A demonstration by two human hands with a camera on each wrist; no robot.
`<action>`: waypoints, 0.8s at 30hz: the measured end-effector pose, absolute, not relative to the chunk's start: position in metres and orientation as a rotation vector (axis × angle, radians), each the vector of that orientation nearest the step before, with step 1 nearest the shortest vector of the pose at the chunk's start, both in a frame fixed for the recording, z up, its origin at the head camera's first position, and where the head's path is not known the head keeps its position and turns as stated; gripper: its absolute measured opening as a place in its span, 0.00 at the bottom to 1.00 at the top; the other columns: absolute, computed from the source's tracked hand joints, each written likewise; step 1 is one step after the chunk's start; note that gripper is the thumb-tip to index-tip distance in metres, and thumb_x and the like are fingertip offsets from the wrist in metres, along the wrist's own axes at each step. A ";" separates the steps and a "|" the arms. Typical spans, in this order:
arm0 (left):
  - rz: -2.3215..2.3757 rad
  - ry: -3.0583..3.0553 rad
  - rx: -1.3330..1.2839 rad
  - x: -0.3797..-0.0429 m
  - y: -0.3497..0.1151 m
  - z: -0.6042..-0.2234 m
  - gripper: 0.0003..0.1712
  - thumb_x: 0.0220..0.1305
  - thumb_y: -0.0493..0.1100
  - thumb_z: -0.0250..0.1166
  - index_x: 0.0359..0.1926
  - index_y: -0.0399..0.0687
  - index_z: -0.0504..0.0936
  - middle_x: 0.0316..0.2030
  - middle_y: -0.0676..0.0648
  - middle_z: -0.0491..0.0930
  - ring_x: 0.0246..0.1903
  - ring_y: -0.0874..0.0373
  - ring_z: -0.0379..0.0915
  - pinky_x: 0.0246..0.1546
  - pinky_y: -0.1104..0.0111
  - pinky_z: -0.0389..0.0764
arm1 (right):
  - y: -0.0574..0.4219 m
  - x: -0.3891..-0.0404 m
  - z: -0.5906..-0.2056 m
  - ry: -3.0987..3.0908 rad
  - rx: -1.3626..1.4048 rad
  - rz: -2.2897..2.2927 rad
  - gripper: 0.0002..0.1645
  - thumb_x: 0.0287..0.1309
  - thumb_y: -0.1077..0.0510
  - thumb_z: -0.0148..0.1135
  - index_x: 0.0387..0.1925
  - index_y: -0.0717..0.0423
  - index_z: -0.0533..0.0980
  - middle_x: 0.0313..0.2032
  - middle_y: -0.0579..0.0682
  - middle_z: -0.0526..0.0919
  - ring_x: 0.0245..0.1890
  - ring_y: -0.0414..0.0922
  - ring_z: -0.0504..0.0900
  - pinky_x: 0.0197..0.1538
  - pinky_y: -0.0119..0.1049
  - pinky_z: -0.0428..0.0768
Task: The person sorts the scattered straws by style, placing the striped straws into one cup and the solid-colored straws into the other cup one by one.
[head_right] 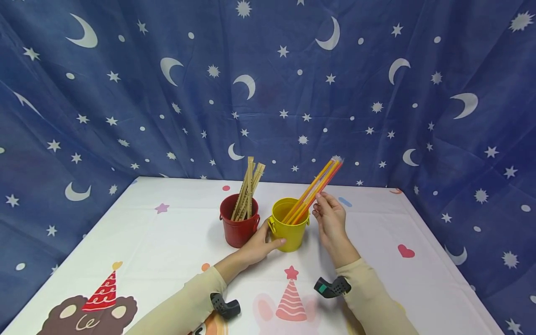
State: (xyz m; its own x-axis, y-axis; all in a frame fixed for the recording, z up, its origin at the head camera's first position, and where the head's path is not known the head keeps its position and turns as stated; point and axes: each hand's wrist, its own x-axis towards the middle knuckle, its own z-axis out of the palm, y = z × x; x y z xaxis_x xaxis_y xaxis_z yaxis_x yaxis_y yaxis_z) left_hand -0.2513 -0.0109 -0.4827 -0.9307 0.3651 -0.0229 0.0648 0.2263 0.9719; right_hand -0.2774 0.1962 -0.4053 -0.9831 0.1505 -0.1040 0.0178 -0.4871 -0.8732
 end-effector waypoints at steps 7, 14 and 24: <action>1.768 2.258 0.413 -0.252 -0.011 -0.483 0.50 0.68 0.52 0.66 0.80 0.46 0.48 0.80 0.45 0.52 0.81 0.48 0.43 0.80 0.47 0.48 | 0.195 -0.277 -0.408 -1.571 -0.264 2.650 0.07 0.71 0.56 0.59 0.34 0.44 0.78 0.33 0.40 0.77 0.30 0.35 0.76 0.38 0.22 0.77; 1.765 2.260 0.410 -0.252 -0.011 -0.484 0.50 0.68 0.52 0.66 0.80 0.46 0.48 0.80 0.45 0.51 0.81 0.48 0.43 0.80 0.47 0.48 | 0.194 -0.277 -0.408 -1.578 -0.257 2.644 0.07 0.71 0.56 0.59 0.34 0.44 0.78 0.33 0.40 0.77 0.30 0.35 0.75 0.38 0.22 0.77; 1.802 2.249 0.440 -0.249 -0.010 -0.480 0.49 0.68 0.49 0.65 0.80 0.43 0.48 0.80 0.41 0.52 0.81 0.46 0.43 0.80 0.48 0.48 | 0.195 -0.277 -0.409 -1.572 -0.251 2.669 0.06 0.71 0.52 0.60 0.35 0.43 0.79 0.33 0.40 0.77 0.34 0.36 0.75 0.40 0.24 0.75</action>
